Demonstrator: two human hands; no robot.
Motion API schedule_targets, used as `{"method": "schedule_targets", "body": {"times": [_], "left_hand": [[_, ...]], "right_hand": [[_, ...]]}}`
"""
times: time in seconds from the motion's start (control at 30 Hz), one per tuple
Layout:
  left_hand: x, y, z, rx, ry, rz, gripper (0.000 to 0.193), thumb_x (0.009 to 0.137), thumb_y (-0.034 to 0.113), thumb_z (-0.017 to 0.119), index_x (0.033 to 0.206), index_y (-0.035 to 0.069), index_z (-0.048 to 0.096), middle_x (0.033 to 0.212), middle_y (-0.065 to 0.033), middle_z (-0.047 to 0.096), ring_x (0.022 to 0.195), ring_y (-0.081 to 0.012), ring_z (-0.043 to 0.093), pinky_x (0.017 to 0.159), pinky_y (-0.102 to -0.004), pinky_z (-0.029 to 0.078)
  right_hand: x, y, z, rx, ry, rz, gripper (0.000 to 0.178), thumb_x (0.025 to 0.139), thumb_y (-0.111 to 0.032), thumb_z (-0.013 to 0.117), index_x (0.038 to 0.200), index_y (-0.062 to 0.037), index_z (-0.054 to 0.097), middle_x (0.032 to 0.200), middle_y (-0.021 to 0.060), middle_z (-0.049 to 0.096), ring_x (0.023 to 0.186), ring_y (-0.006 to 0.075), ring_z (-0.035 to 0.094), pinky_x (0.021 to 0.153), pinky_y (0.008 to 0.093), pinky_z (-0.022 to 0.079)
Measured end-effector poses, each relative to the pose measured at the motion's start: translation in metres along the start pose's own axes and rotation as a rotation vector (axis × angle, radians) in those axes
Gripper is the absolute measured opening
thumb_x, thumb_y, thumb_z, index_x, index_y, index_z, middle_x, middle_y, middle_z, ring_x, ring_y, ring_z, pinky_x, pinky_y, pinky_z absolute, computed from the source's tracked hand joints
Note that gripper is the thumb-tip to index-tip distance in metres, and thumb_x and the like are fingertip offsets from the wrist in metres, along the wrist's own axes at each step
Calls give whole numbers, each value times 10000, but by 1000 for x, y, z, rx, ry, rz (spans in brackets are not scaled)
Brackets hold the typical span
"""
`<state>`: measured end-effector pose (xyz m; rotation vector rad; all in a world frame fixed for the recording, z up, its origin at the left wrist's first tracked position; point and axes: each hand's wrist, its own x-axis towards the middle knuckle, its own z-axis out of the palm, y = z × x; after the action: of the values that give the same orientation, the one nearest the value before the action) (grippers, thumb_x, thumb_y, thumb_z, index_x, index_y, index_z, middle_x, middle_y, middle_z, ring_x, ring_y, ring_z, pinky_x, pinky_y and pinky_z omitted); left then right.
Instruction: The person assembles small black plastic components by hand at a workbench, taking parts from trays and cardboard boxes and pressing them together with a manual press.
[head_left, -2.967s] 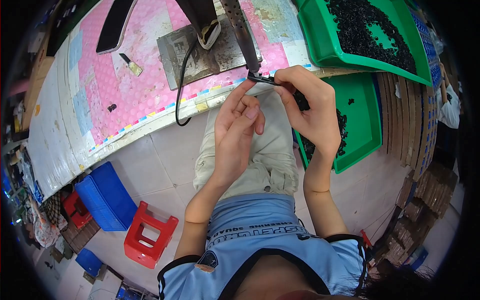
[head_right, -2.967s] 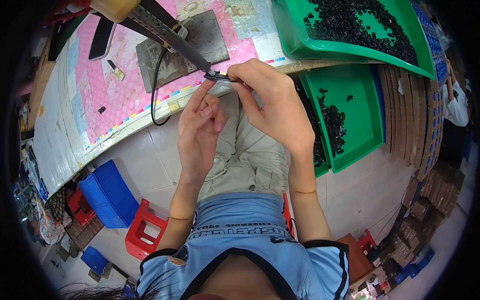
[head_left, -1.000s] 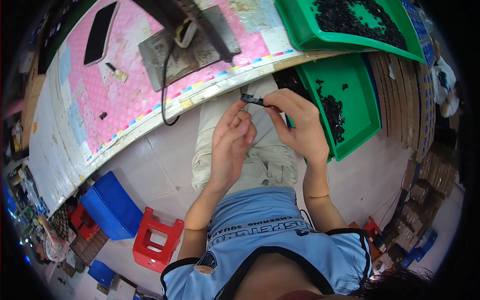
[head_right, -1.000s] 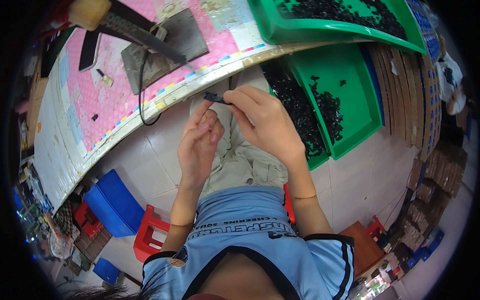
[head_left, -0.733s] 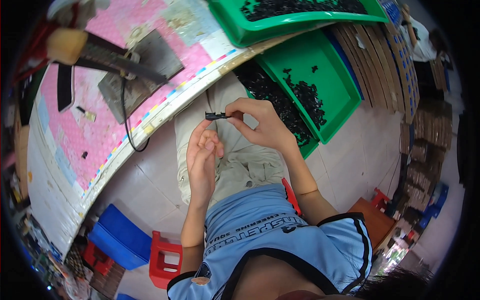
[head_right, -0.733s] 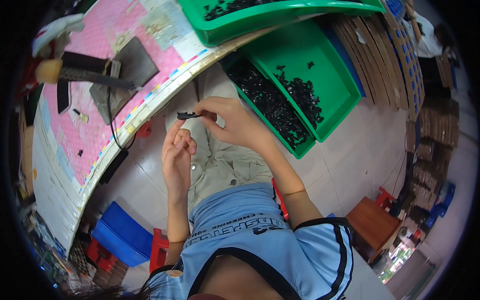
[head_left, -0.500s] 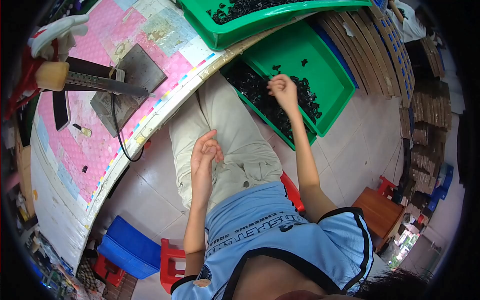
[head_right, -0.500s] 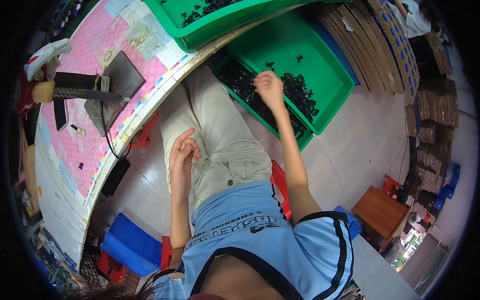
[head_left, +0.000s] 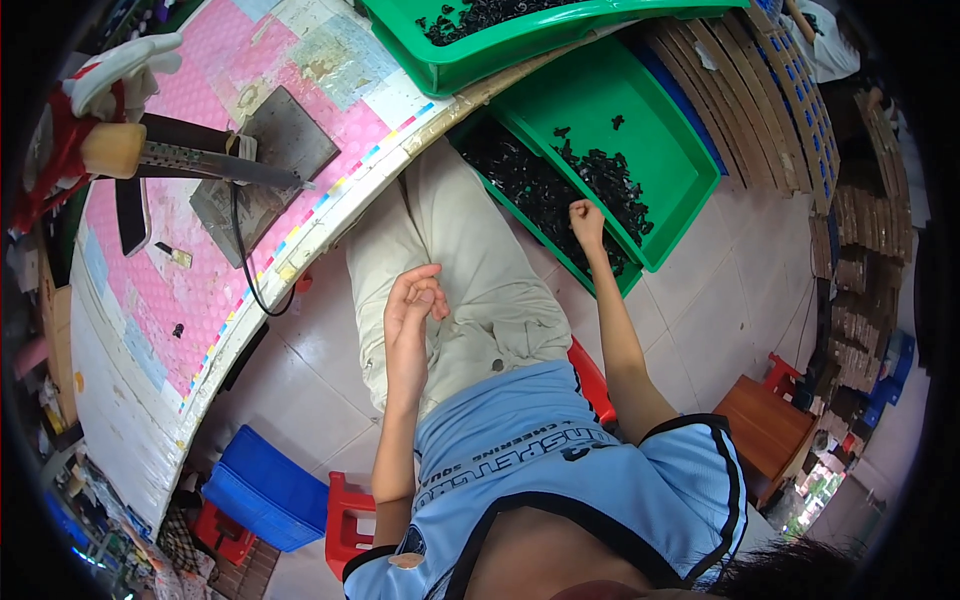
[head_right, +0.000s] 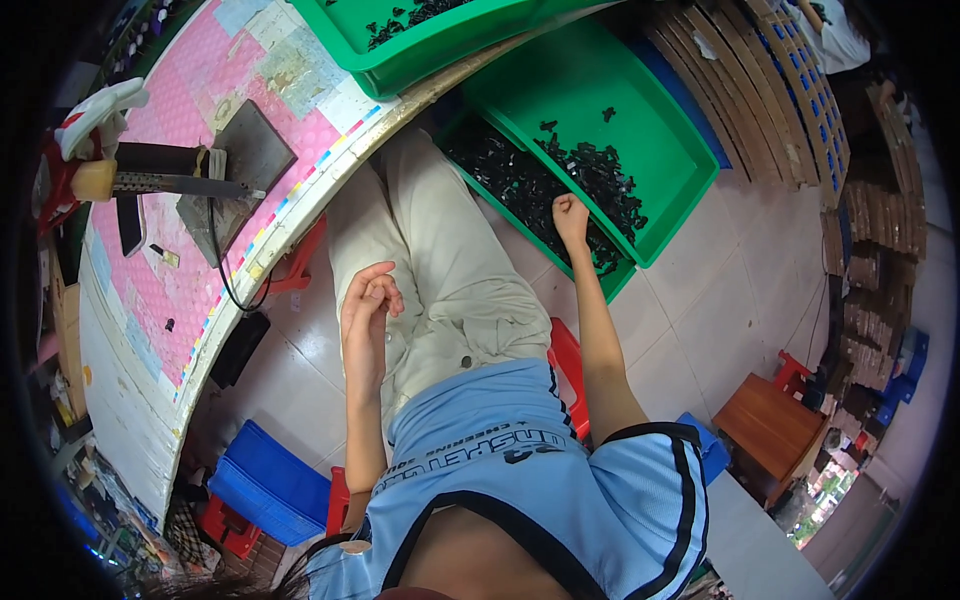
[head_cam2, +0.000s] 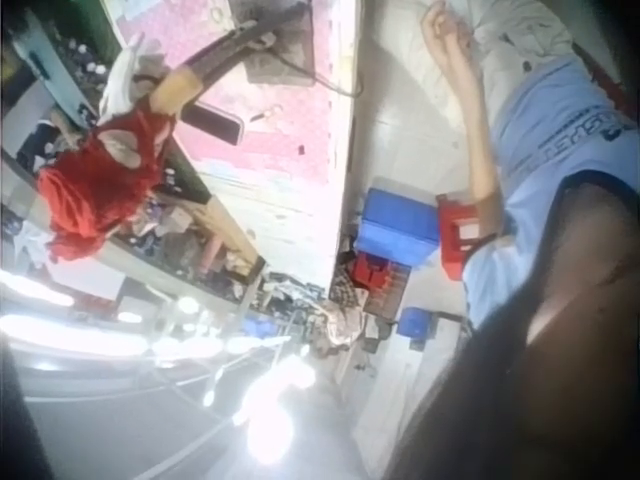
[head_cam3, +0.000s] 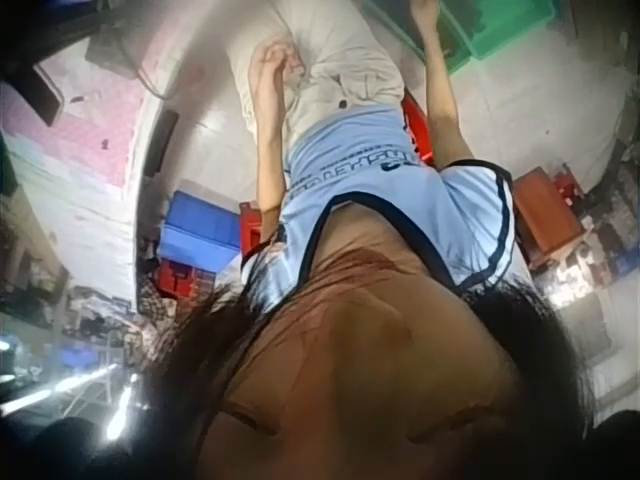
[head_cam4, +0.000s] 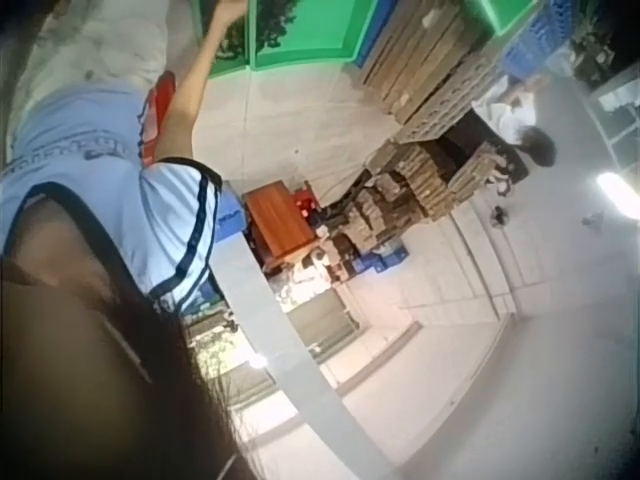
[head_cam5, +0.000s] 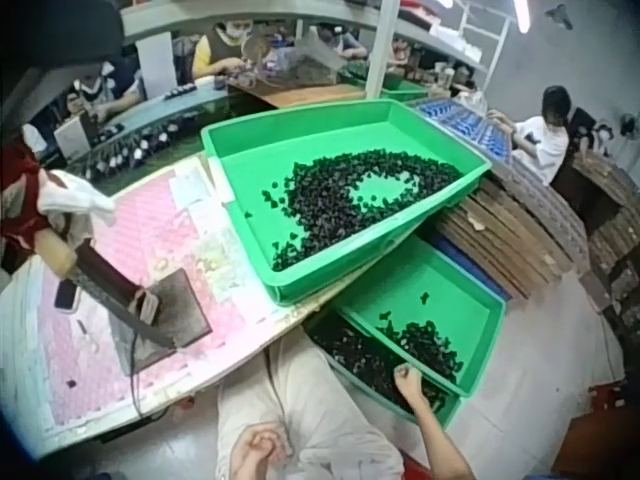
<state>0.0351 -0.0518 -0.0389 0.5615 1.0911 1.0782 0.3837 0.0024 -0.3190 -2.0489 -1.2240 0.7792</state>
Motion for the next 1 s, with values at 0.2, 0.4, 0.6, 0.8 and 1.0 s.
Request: {"method": "schedule_targets", "body": {"times": [0.2, 0.4, 0.6, 0.8, 1.0], "left_hand": [[-8, 6, -13, 22, 54, 52, 233, 802, 113, 423, 996, 0, 485, 756, -15, 458, 656, -84, 431, 621, -203, 342], [-26, 31, -28, 30, 132, 141, 229, 802, 127, 426, 986, 3, 483, 748, -15, 454, 667, -81, 431, 625, -205, 338], [-43, 58, -58, 146, 287, 332, 170, 812, 81, 444, 957, 7, 494, 755, -6, 464, 671, -67, 429, 620, -193, 343], [-42, 97, -120, 1015, 1031, 726, 143, 773, 55, 507, 895, -2, 556, 724, -47, 476, 647, -117, 441, 603, -233, 362], [-27, 109, -180, 1277, 1264, 750, 197, 750, 75, 536, 923, -15, 563, 719, -91, 491, 646, -188, 471, 608, -293, 389]], "right_hand": [[-4, 33, 31, -512, -63, 428, 558, 612, -304, 630, 1009, 54, 469, 1015, 261, 510, 963, 343, 506, 827, 377, 408], [4, 36, 53, -370, -141, 472, 540, 588, -298, 630, 974, 68, 537, 1049, 242, 509, 1003, 327, 490, 855, 345, 390], [11, 46, 58, -571, -133, 489, 376, 589, -247, 617, 829, 42, 601, 928, 234, 562, 891, 325, 552, 774, 361, 447], [4, 27, 53, -553, -275, 553, 264, 598, -158, 595, 768, 43, 607, 889, 215, 580, 857, 293, 576, 744, 369, 463], [3, 1, 49, -715, -238, 385, 262, 625, -167, 618, 809, 18, 605, 905, 205, 579, 852, 319, 569, 719, 385, 475]]}}
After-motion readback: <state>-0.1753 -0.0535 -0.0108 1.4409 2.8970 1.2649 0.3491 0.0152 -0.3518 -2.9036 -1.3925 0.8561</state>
